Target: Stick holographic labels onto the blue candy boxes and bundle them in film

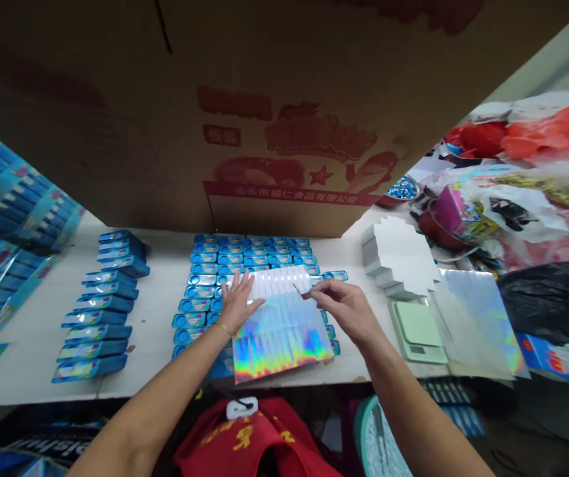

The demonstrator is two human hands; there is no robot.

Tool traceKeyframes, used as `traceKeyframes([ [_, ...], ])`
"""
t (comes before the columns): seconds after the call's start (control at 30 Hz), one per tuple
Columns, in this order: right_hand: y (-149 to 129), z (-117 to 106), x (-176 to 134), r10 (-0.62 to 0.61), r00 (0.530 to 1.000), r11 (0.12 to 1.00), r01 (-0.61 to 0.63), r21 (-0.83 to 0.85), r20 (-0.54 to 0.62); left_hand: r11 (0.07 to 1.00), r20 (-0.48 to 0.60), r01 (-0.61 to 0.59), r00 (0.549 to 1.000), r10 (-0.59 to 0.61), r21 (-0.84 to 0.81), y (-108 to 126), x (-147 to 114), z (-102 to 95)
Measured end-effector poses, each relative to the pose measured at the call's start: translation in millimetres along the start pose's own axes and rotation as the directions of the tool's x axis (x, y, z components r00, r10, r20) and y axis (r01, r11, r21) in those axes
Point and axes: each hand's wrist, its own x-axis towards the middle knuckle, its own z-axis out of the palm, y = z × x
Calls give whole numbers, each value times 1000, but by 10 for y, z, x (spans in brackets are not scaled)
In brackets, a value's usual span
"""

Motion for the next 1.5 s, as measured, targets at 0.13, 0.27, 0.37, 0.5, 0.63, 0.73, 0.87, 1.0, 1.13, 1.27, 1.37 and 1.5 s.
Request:
traceKeyframes([
  [0.13, 171, 693, -168, 182, 978, 928, -204, 312, 100, 726, 71, 117, 993, -94, -677, 151, -474, -360],
  [0.27, 333, 1443, -431, 328, 933, 788, -358, 500, 152, 361, 263, 381, 905, -334, -851, 5, -1079, -739],
  [0.37, 434, 1999, -642, 458, 876, 688, -457, 564, 151, 334, 235, 428, 841, -488, -840, -286, -1456, -951],
  [0.5, 595, 2617, -847, 514, 855, 704, -463, 538, 64, 390, 191, 454, 812, -552, -801, -722, -1801, -1041],
  [0.63, 761, 2952, -921, 500, 865, 797, -436, 419, -50, 414, 189, 498, 782, -594, -762, -1055, -1972, -925],
  [0.73, 862, 3050, -935, 468, 876, 853, -412, 321, -120, 431, 198, 509, 786, -586, -745, -1209, -2015, -811],
  [0.87, 926, 3084, -952, 445, 883, 890, -417, 186, -149, 461, 194, 494, 808, -556, -737, -1322, -2024, -730],
  [1.0, 943, 3082, -954, 410, 901, 912, -403, 79, -142, 481, 186, 479, 824, -536, -735, -1375, -2020, -698],
  [1.13, 973, 3104, -938, 389, 909, 918, -396, -21, -150, 465, 181, 482, 813, -554, -743, -1403, -2018, -635],
  [1.27, 940, 3103, -927, 290, 945, 911, -321, -259, -151, 508, 178, 477, 830, -528, -718, -1444, -2021, -528],
  [1.37, 849, 3011, -943, 219, 967, 818, -255, -516, -131, 556, 172, 480, 839, -516, -678, -1482, -2034, -482],
  [1.5, 753, 2837, -1014, 124, 980, 610, 51, -791, 159, 709, 134, 461, 874, -467, -534, -1467, -2072, -541],
])
